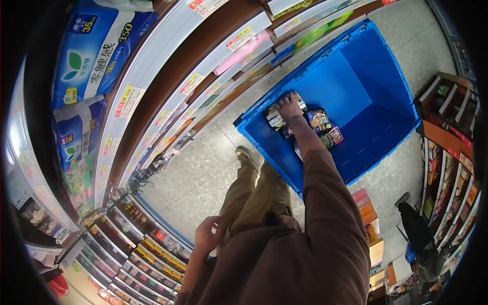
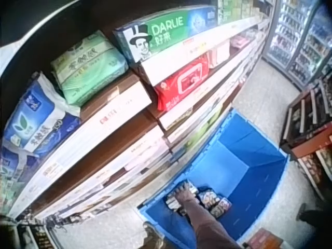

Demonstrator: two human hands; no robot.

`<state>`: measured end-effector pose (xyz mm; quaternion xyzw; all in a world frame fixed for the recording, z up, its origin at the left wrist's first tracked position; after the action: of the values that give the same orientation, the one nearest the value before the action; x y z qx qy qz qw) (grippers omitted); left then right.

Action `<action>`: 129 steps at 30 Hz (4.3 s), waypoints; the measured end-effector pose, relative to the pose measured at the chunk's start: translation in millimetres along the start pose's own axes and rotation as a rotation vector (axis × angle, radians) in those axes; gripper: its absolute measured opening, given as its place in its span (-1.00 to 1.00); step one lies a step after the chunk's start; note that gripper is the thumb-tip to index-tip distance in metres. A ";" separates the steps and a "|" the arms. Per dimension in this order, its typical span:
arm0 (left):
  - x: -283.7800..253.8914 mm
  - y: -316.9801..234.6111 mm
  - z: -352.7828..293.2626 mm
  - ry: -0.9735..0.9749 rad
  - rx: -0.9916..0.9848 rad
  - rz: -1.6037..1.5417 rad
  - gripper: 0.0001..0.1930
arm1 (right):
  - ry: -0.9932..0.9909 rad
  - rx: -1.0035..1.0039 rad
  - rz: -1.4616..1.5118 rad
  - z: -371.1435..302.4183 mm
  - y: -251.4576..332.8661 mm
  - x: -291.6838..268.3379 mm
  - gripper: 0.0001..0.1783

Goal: Picking various personal hygiene and oral care products from supermarket shelves and placing them into a blue storage crate.

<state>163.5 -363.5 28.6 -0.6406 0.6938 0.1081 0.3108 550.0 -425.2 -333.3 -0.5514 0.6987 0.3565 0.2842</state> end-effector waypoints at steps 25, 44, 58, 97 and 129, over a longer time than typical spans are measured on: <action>-42.1 -108.8 -7.1 0.556 0.340 -1.251 -0.30 | -1.254 -0.243 0.048 -273.4 146.8 -260.6 -0.50; -97.0 -35.3 -10.0 0.138 0.414 -1.527 -0.29 | -1.089 -0.439 1.601 -253.4 178.3 -262.4 -0.09; -69.9 -29.9 6.2 0.444 0.569 -1.316 -0.12 | -0.483 -0.366 2.111 -209.6 173.5 -307.0 -0.39; -112.6 -103.4 27.6 0.165 0.587 -0.996 -0.36 | -0.494 -0.318 2.190 -214.8 104.5 -285.9 0.00; -102.7 -195.4 96.3 -0.950 1.408 0.385 -0.51 | -1.133 -0.716 2.483 -167.5 35.3 -263.0 -0.13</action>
<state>377.0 -256.9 60.2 -0.0582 0.4923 -0.0396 0.8676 575.7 -406.9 -21.0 0.5891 0.3885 0.6974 -0.1256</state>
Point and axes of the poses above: each hand's wrist, its own z-axis towards the middle knuckle, its own x-axis out of the palm, y = z × x, the point moved 1 cm from there along z, towards the middle knuckle, and after that the axes turned 10 degrees about -x, right-handed, at the moved point
